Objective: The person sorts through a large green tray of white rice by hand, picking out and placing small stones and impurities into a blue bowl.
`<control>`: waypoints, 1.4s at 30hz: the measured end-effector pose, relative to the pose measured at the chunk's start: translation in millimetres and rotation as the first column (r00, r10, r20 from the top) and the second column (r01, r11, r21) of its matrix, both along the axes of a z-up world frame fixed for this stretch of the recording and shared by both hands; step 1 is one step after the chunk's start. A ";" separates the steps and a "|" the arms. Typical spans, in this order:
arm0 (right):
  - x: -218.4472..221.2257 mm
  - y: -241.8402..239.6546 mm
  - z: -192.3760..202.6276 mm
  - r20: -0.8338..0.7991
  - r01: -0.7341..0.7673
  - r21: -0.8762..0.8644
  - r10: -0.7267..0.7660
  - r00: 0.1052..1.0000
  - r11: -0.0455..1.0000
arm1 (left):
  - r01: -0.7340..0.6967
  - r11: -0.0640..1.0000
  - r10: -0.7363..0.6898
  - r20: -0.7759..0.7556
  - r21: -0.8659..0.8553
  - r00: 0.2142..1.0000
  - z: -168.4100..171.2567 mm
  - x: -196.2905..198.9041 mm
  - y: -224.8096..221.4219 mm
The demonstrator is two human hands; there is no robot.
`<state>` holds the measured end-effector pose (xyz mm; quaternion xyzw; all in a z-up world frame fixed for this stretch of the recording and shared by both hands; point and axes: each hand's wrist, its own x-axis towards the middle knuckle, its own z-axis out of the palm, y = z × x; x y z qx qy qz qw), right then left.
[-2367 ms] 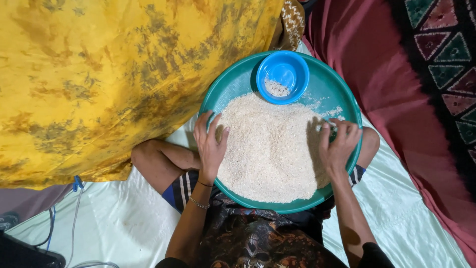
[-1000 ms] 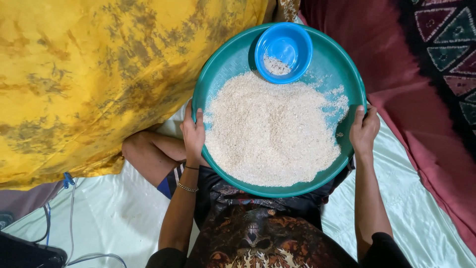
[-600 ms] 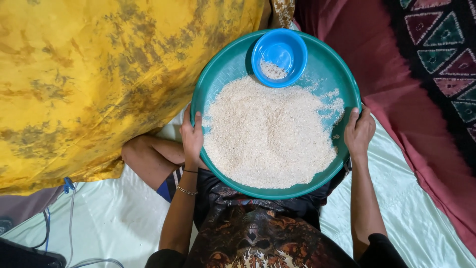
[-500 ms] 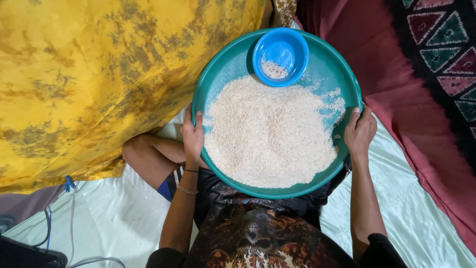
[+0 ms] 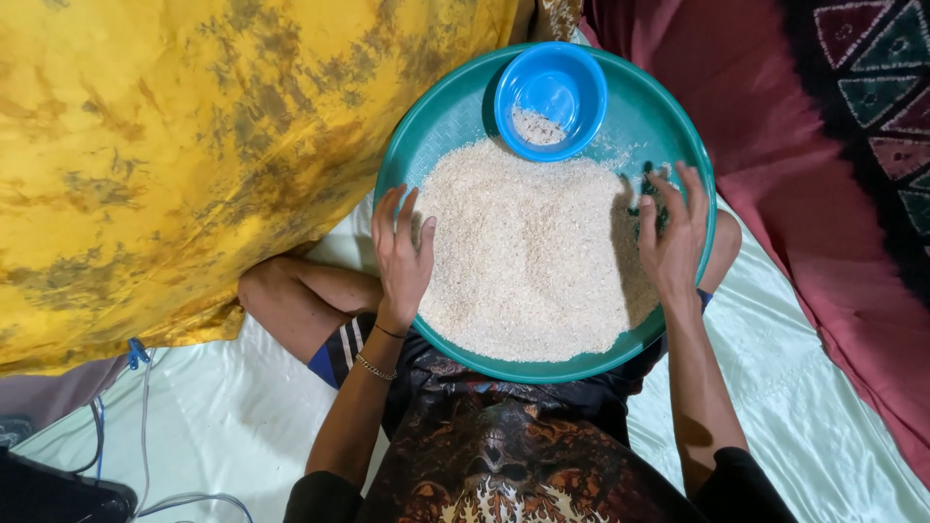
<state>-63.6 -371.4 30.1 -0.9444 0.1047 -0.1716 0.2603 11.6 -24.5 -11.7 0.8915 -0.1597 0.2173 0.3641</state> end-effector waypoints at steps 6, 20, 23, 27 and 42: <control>12.7 16.0 -11.3 0.020 -0.205 0.208 0.206 0.978 0.956 | 0.126 0.991 -0.126 0.007 -0.035 0.992 5.1 6.5 -23.3; 32.6 105.2 30.2 -0.146 -0.490 0.307 0.549 0.823 0.816 | 0.142 0.990 -0.140 -0.146 0.007 0.979 22.1 -10.1 11.5; 36.4 112.5 14.5 -0.177 -0.494 0.239 0.538 0.824 0.836 | 0.136 0.989 -0.122 -0.183 0.065 0.975 7.1 -26.4 28.2; 37.8 116.3 5.3 -0.154 -0.412 0.245 0.455 0.877 0.877 | 0.253 0.967 -0.246 -0.238 -0.001 0.940 13.3 -48.5 34.8; 26.6 112.0 6.2 -0.144 -0.486 0.317 0.548 0.824 0.814 | 0.268 0.939 -0.314 -0.215 -0.218 0.925 -4.5 -56.9 20.9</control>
